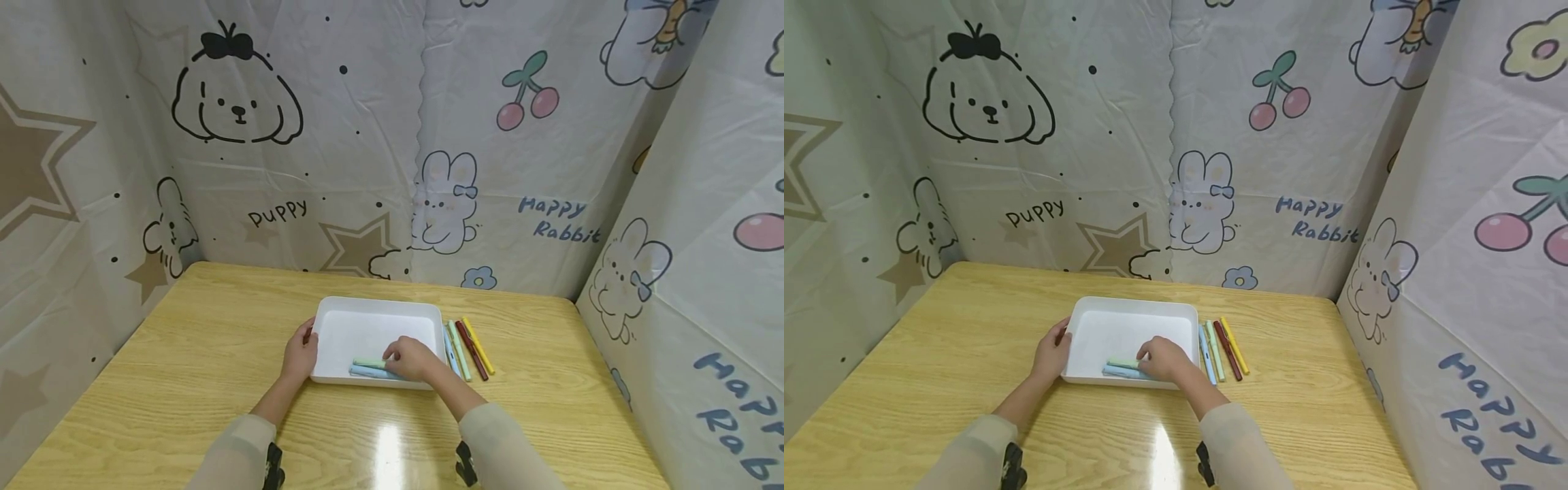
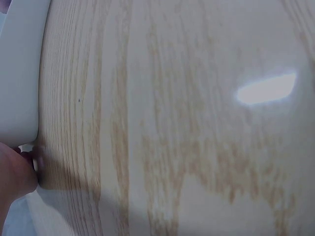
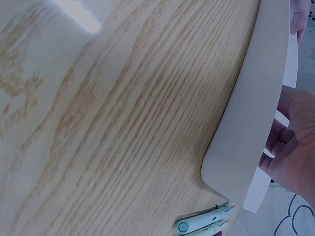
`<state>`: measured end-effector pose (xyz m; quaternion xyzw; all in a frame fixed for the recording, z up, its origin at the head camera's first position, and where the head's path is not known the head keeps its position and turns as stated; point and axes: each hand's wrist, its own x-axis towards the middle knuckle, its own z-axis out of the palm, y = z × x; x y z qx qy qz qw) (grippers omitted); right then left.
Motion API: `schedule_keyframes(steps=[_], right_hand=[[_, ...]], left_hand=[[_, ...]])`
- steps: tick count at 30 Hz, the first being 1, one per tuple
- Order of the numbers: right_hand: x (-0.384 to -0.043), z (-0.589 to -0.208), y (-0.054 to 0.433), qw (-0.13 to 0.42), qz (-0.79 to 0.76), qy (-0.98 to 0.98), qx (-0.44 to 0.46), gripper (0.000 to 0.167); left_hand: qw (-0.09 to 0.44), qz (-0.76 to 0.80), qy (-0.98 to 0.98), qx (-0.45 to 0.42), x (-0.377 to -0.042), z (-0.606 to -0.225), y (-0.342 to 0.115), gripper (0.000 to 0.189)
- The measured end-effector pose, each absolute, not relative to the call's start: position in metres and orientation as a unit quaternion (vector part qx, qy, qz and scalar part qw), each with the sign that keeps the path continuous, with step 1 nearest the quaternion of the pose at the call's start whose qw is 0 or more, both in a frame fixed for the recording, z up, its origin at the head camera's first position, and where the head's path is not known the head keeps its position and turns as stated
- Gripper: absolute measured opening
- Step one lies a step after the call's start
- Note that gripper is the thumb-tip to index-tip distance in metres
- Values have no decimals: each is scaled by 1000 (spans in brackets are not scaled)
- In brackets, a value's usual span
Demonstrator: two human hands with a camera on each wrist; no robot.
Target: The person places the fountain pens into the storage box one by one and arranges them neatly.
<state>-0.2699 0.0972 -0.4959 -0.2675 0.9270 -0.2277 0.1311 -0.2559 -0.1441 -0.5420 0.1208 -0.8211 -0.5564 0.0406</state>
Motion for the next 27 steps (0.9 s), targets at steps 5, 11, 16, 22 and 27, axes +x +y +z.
schedule_keyframes(steps=[5,11,16,22,27], right_hand=[[-271,-491,100,128,-226,929,-264,18],[-272,-485,106,114,-237,929,-262,19],[-276,-482,113,96,-244,929,-261,18],[-279,-477,123,82,-254,929,-255,19],[-282,-472,131,79,-266,933,-230,20]], left_hand=[[43,-555,-822,119,-257,-543,-145,43],[44,-554,-823,120,-256,-543,-144,43],[45,-552,-824,119,-257,-544,-144,43],[53,-550,-825,121,-257,-544,-144,44],[51,-551,-825,118,-256,-543,-144,43]])
